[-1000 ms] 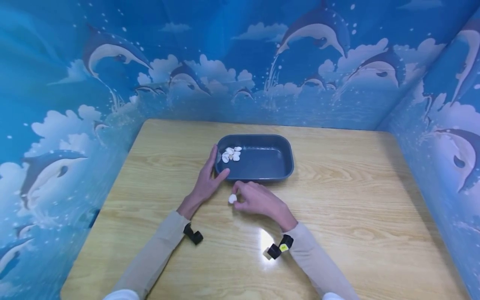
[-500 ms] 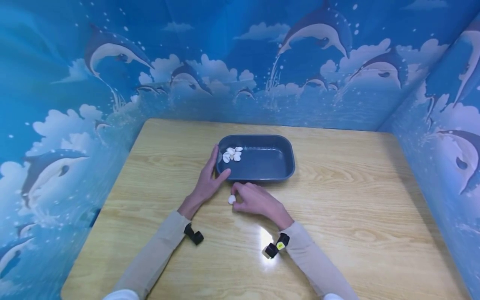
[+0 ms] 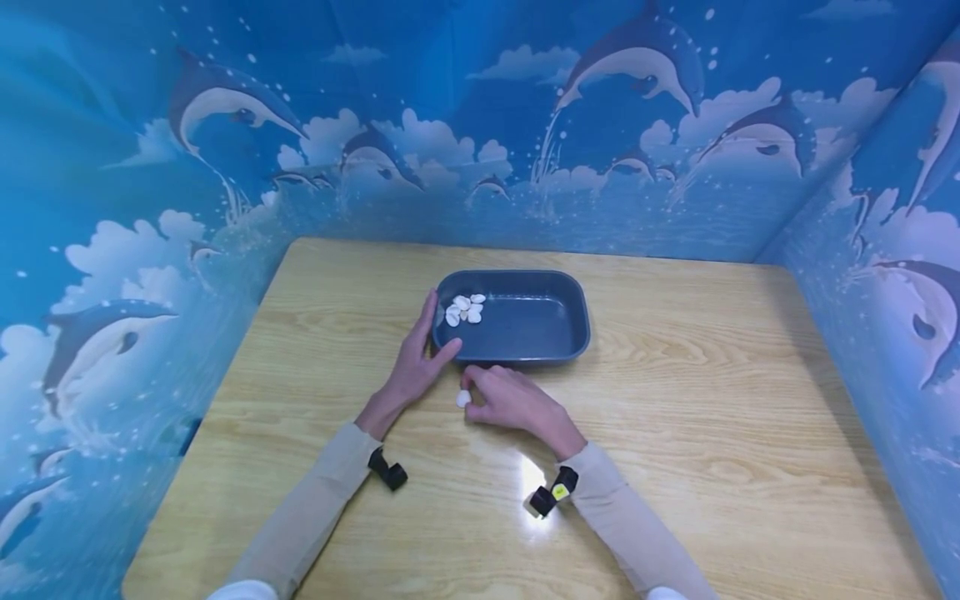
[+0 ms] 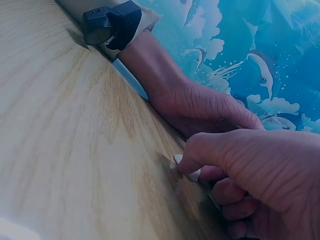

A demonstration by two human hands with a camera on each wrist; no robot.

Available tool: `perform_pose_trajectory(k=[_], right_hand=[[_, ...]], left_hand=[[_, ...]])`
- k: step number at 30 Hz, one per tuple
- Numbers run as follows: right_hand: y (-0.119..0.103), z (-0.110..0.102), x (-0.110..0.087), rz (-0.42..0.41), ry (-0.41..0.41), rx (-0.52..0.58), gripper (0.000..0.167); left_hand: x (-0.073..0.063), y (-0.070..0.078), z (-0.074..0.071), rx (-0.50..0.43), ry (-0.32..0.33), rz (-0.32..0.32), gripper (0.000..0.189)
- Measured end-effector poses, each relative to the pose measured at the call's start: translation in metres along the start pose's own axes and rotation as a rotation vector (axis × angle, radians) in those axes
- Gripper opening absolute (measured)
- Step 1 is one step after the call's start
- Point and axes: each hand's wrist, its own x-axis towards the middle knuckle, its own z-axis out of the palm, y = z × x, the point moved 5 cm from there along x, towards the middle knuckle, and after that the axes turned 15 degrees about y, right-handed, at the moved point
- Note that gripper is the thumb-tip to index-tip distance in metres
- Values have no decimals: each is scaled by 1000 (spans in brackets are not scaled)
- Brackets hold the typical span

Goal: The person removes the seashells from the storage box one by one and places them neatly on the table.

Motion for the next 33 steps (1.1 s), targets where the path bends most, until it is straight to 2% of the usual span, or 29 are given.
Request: perform_pose_trajectory(k=[13,18,25,29,33], right_hand=[[1,-3,-5,-21,34,33,29],[2,-13,-8,-11,56,35,27],[-8,-33,-14,13,41,33,26],[-16,-46,-15,-17,87,18,26],[-18,-58,-13,-65,169,-6,20]], left_hand=[[-1,-1,0,-12,0,-2,97],[-1,-2,1,-19,-1,-3,96],[-1,-3,1,-10,-8,-19,95],[-1,-2,0,-15,-7,-12,97],[-1,-1,0,-21,-3,-4,97]])
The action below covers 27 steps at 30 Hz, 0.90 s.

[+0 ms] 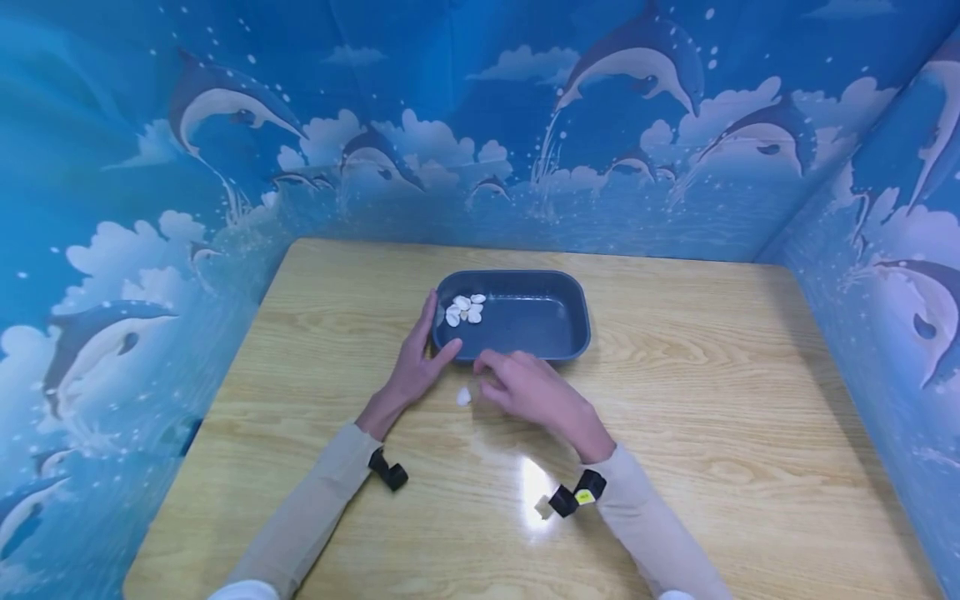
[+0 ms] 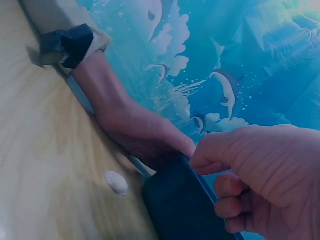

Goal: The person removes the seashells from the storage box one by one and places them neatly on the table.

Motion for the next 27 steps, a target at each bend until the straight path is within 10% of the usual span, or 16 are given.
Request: perform_pose_trajectory(k=[27], right_hand=[[62,12,74,131,-7,-104,32]], left_hand=[[1,0,-1,-31,-10,7,92]])
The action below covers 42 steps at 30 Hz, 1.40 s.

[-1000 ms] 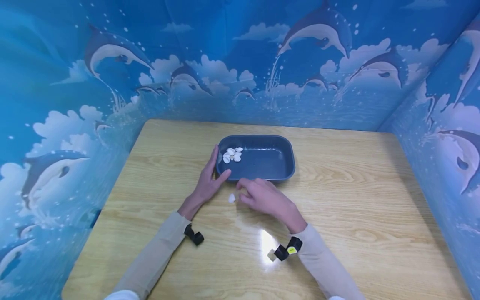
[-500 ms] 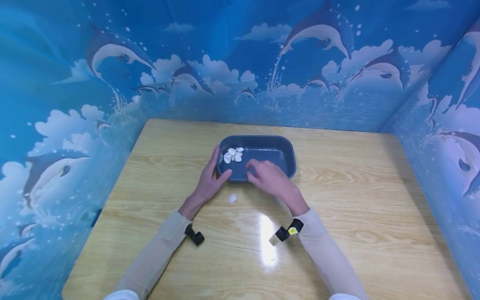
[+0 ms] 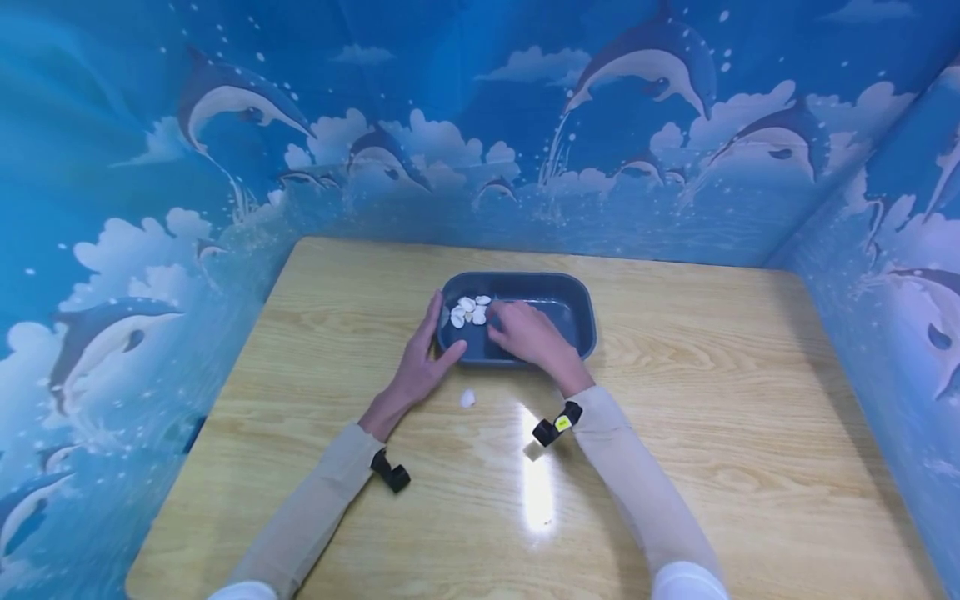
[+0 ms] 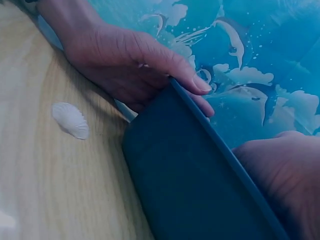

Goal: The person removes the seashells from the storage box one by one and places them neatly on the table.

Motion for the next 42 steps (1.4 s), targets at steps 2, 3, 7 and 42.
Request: perform_pose_trajectory(k=[2,3,7,42], right_hand=[[0,2,5,-8,0,-11,33],[0,4,7,-9,-5,-17,33],[0,10,13,-4,-27,-44,34],[4,22,16,62,-141,48,26]], left_hand=[[0,0,0,2,1,-3,91],[0,0,0,2,1,-4,91],[0,1,1,-1,0,-10,91],[0,0,1,3,-5,-11,90]])
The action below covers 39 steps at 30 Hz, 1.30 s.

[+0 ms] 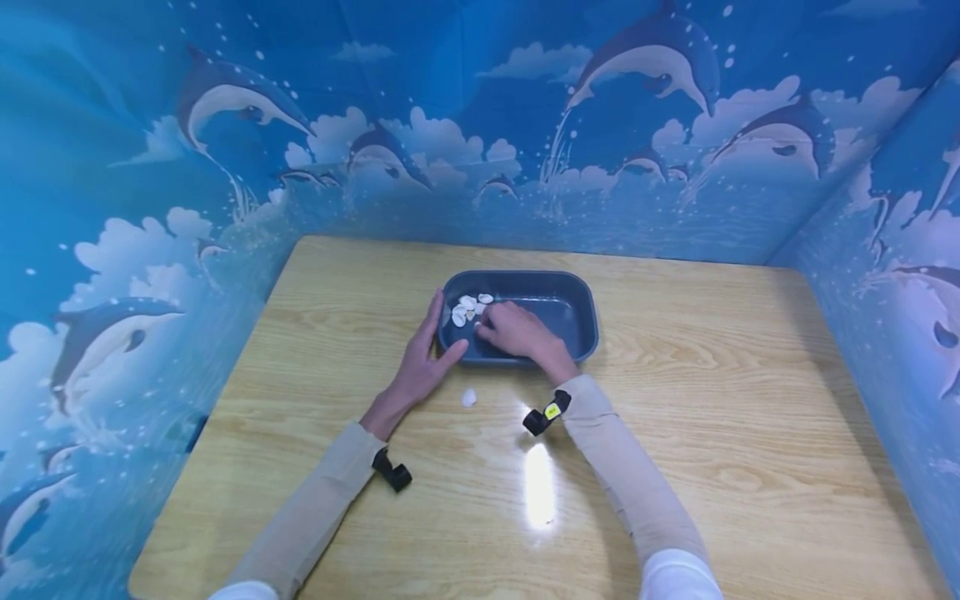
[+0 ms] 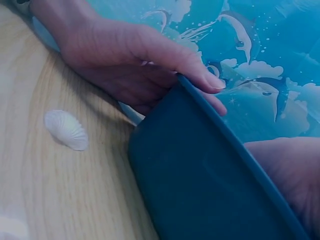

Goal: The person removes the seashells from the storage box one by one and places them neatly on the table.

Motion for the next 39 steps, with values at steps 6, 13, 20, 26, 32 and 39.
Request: perform_pose_trajectory(k=[6,13,20,26,32,39], right_hand=[[7,-4,-4,82,-28,-9,29],[12,-10,-11,115,-82,-77,31],[10,-11,-12,18,-52,-22,30],[8,-7,-12,-42,-43,16,25],[10,-6,-13,3,-32,-20,26],[11,-6,-14,32,-5,-59,26]], left_hand=[[0,0,0,15,0,-5,90],[-1,1,0,18,3,6,93],[0,0,0,14,2,-4,91],[1,0,1,13,2,-10,92],[1,-1,0,18,-1,-13,92],[1,-2,0,25,-4,-17,92]])
